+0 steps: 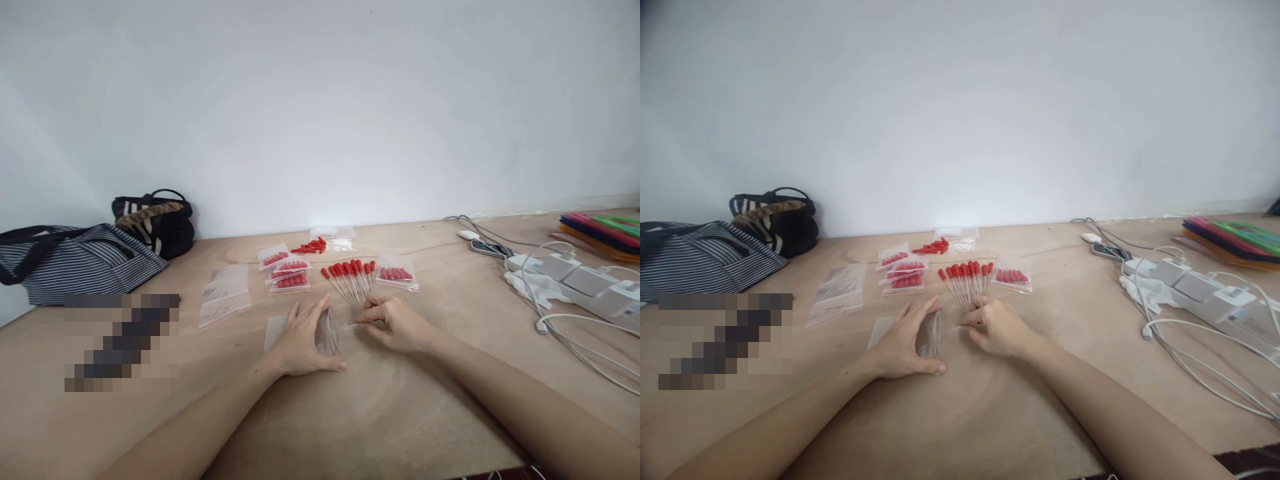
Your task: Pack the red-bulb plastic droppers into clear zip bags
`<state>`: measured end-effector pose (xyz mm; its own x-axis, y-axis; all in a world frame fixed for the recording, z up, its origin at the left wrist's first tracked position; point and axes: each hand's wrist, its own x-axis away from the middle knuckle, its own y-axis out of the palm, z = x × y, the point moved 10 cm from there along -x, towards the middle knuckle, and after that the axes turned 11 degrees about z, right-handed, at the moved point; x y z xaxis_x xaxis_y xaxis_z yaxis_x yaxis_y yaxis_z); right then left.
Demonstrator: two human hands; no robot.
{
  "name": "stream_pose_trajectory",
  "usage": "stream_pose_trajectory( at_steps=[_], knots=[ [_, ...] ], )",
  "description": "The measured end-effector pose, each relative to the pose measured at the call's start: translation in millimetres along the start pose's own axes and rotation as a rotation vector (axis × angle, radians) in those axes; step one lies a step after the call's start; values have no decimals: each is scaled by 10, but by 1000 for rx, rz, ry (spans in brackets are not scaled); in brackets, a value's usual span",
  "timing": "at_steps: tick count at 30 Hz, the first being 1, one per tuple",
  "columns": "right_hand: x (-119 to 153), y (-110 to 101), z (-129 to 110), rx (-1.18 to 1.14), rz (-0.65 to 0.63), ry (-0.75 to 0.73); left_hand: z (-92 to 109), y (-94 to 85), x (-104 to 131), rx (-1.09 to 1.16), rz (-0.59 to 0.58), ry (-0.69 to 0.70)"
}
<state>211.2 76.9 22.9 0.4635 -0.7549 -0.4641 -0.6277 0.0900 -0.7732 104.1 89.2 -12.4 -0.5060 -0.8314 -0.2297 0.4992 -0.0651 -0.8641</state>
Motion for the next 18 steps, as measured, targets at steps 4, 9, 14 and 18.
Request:
stream_pose_trajectory(
  at_steps=[4, 9, 14, 18],
  knots=[
    [-5, 25, -61, 0, -19, -25, 14, 0, -1, -7, -9, 3],
    [-4, -19, -29, -55, -70, -22, 47, -25, -3, -8, 5, 20],
    [3, 127, -72, -186, -131, -30, 56, -24, -5, -5, 12, 28],
    [-23, 258, -151, -353, -76, 9, 46, -20, -2, -6, 30, 50]
  ],
)
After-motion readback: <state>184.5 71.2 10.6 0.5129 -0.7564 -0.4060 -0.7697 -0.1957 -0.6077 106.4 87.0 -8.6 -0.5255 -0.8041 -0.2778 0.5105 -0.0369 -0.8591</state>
